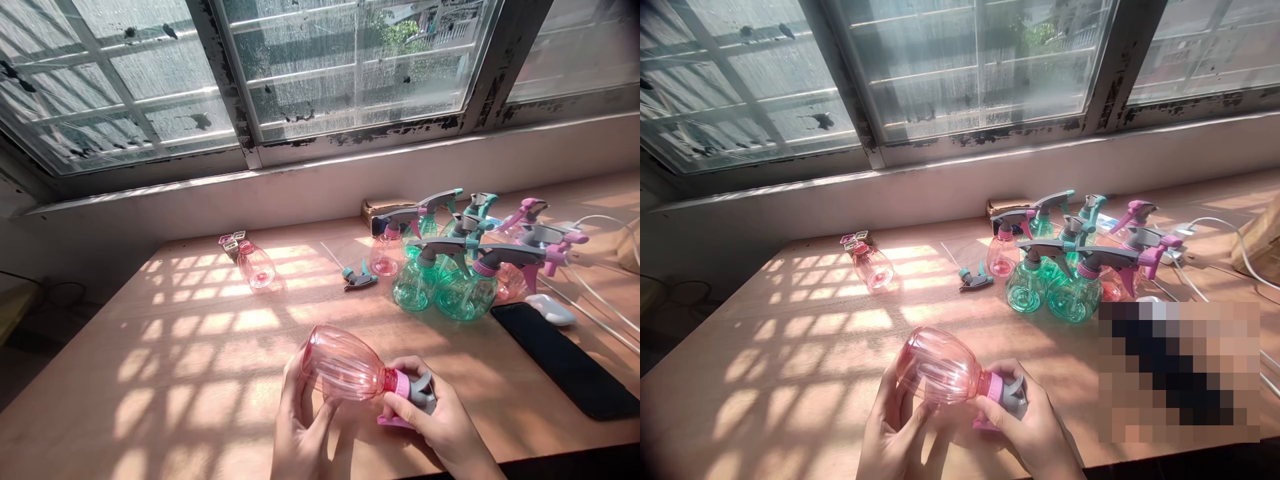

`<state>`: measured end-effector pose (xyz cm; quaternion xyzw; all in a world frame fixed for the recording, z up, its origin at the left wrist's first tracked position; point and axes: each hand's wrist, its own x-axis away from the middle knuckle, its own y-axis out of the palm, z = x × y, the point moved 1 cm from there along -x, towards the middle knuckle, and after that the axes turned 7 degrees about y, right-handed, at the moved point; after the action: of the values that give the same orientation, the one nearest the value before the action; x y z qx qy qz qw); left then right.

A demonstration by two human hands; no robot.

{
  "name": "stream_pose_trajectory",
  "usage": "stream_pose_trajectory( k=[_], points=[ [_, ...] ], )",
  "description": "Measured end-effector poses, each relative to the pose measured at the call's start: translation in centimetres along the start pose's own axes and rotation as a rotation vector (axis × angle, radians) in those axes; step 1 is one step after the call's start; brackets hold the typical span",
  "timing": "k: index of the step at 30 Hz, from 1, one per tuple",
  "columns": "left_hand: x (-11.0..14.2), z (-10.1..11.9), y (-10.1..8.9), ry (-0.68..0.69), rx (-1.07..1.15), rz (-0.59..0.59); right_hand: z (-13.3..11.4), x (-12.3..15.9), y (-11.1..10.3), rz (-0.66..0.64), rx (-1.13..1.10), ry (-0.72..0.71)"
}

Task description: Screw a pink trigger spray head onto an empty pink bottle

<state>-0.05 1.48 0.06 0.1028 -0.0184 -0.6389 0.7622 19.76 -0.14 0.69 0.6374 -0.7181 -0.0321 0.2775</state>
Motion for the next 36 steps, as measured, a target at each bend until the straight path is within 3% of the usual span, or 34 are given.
stream_pose_trajectory(
  k=[4,10,18,24,36],
  points=[
    [0.2,0.6,0.1,-0.037,-0.05,-0.028,0.1,0.0,0.1,0.013,0.048,-0.002],
    [0.0,0.5,-0.1,-0.007,-0.055,0.029,0.6,0.0,0.0,0.012,0.124,-0.016],
    [0.2,0.1,0.1,-0.046,0.009,0.004,0.1,0.3,0.3,0.039,0.057,0.018],
    [0.2,0.7,0.0,-0.027,-0.046,-0.01,0.2,0.2,0.2,-0.026,0.155,-0.034],
    [0.3,-0.4,-0.4,-0.013,-0.087,-0.006,0.9,-0.1,-0.4,-0.013,0.08,-0.02]
  ],
)
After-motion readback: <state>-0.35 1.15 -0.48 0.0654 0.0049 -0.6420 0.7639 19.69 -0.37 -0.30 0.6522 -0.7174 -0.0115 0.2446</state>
